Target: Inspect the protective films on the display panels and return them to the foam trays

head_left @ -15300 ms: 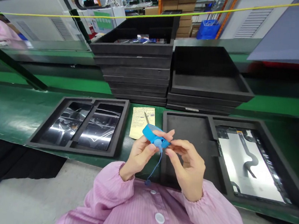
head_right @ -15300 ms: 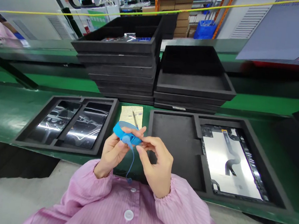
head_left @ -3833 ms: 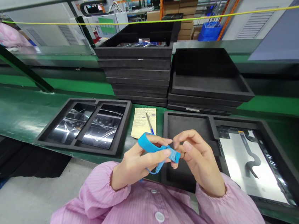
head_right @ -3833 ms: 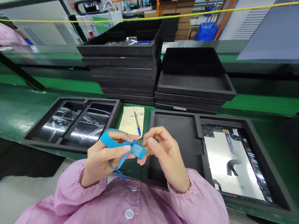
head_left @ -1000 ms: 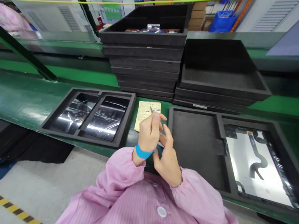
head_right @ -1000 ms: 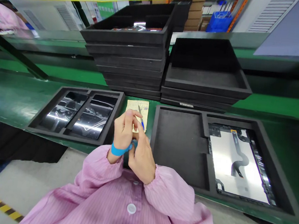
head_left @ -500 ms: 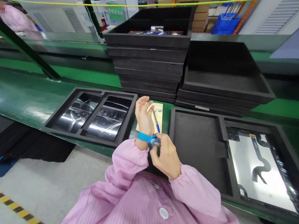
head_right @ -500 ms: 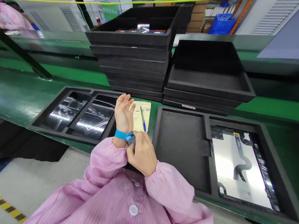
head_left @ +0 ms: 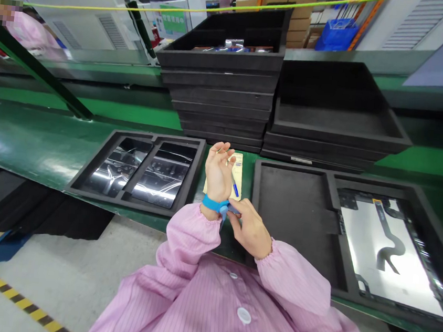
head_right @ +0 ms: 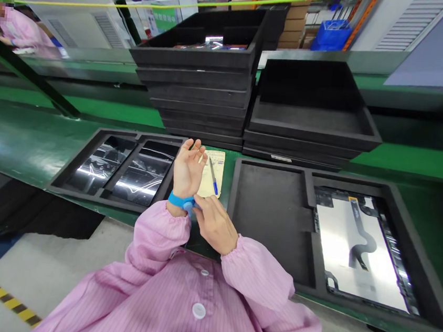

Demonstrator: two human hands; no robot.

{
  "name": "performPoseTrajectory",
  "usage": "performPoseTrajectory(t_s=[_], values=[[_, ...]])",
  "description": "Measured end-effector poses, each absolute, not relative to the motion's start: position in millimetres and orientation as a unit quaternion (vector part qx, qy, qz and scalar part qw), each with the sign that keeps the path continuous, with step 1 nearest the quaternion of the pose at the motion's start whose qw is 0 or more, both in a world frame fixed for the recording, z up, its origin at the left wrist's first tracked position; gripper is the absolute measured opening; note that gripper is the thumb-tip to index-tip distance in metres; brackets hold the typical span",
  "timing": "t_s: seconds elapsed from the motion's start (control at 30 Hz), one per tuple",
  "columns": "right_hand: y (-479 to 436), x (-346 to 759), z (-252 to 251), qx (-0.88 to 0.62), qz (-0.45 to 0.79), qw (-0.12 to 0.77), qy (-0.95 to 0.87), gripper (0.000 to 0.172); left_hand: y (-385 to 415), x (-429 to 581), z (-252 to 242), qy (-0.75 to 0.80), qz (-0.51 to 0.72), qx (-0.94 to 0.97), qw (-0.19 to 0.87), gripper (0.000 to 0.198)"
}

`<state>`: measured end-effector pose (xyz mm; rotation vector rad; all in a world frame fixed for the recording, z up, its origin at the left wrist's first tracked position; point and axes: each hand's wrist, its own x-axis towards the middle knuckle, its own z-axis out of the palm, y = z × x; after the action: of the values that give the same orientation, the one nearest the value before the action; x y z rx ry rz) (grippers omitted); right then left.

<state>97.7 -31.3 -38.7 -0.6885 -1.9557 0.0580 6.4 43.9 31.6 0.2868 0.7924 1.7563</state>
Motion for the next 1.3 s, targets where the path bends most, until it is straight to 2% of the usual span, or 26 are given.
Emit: performPoseTrajectory(t_s=[0.17, 0.3, 0.5, 0.57, 0.7, 0.77, 0.83, 0.9, 1.03, 1.3], values=[[-36.6, 92.2, -39.8, -0.307, 0.051, 0.561, -0.767, 0.028, 41.2, 8.4, 41.5, 0.318, 0.764, 0.138, 0.544, 0.022], [-38.9, 91.7, -37.5, -0.316, 0.062, 0.580, -0.748, 0.029, 42.4, 8.4, 43.6, 0.304, 0.745, 0.153, 0.574, 0.019], [-44.0, 86.6, -38.9, -0.368, 0.154, 0.593, -0.700, 0.018, 49.9, 11.0, 40.8, 0.299, 0.715, 0.158, 0.612, 0.018], [-47.2, 85.6, -36.3, -0.387, 0.224, 0.586, -0.676, 0.021, 50.9, 11.7, 41.6, 0.298, 0.729, 0.165, 0.594, 0.018], [-51.5, 89.2, -23.0, -0.395, 0.369, 0.531, -0.653, 0.039, 48.0, 12.6, 45.0, 0.295, 0.761, 0.206, 0.540, 0.019], [-50.4, 92.4, -15.9, -0.391, 0.419, 0.495, -0.653, 0.037, 45.2, 13.5, 46.0, 0.292, 0.774, 0.230, 0.512, 0.019], [-47.9, 95.4, -11.5, -0.394, 0.446, 0.466, -0.655, 0.029, 42.9, 14.9, 46.3, 0.291, 0.781, 0.259, 0.487, 0.018], [-45.3, 98.3, -10.1, -0.407, 0.447, 0.454, -0.654, 0.025, 41.3, 16.3, 46.3, 0.298, 0.786, 0.297, 0.453, 0.016], [-43.1, 102.8, -12.9, -0.421, 0.404, 0.472, -0.661, 0.029, 39.7, 18.4, 46.8, 0.334, 0.789, 0.359, 0.370, 0.015], [-41.3, 105.1, -32.2, -0.363, 0.347, 0.468, -0.727, 0.031, 28.2, 18.6, 30.4, 0.387, 0.775, 0.377, 0.327, 0.017]])
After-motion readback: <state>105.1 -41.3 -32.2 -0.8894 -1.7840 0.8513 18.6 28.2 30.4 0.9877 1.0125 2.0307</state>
